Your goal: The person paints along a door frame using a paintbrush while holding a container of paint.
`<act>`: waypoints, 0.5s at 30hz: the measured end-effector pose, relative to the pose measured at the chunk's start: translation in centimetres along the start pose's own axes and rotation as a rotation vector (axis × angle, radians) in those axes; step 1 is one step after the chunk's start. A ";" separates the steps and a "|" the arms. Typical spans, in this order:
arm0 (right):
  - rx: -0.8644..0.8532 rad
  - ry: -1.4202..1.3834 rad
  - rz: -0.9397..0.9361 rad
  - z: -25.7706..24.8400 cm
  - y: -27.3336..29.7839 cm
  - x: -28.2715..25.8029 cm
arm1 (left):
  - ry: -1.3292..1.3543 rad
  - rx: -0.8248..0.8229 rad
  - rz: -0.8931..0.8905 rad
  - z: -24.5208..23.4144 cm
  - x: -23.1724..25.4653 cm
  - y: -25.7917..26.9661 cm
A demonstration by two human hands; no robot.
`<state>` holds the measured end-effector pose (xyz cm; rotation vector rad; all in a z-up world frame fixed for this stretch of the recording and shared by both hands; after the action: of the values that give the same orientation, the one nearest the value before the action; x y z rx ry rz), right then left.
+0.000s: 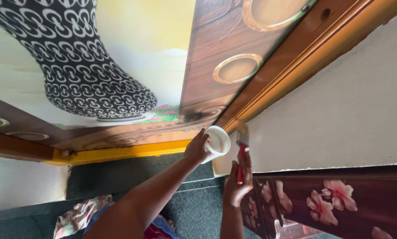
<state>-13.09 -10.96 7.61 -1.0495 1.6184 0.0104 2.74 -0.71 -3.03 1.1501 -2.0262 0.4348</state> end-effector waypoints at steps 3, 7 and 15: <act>0.004 0.003 -0.031 0.1 -0.9 -0.7 | 0.043 -0.066 -0.095 0.0 -0.2 0.0; -0.038 -0.004 -0.002 1.5 -0.2 0.3 | 0.088 -0.055 -0.089 0.6 -0.6 0.6; -0.076 0.182 -0.113 1.5 1.6 -1.0 | 0.048 -0.004 -0.034 1.6 -2.8 0.7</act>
<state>-12.98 -8.62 7.12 -1.2286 1.7300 -0.1025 2.36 0.34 -6.14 1.1599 -1.9620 0.4374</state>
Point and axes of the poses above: each hand's wrist, its own y-axis away from the middle knuckle, its own z-axis out of the palm, x = y × z, the point moved 3 cm from there along -y, towards the middle knuckle, and after that the axes turned 7 degrees about -x, right-handed, at the moved point
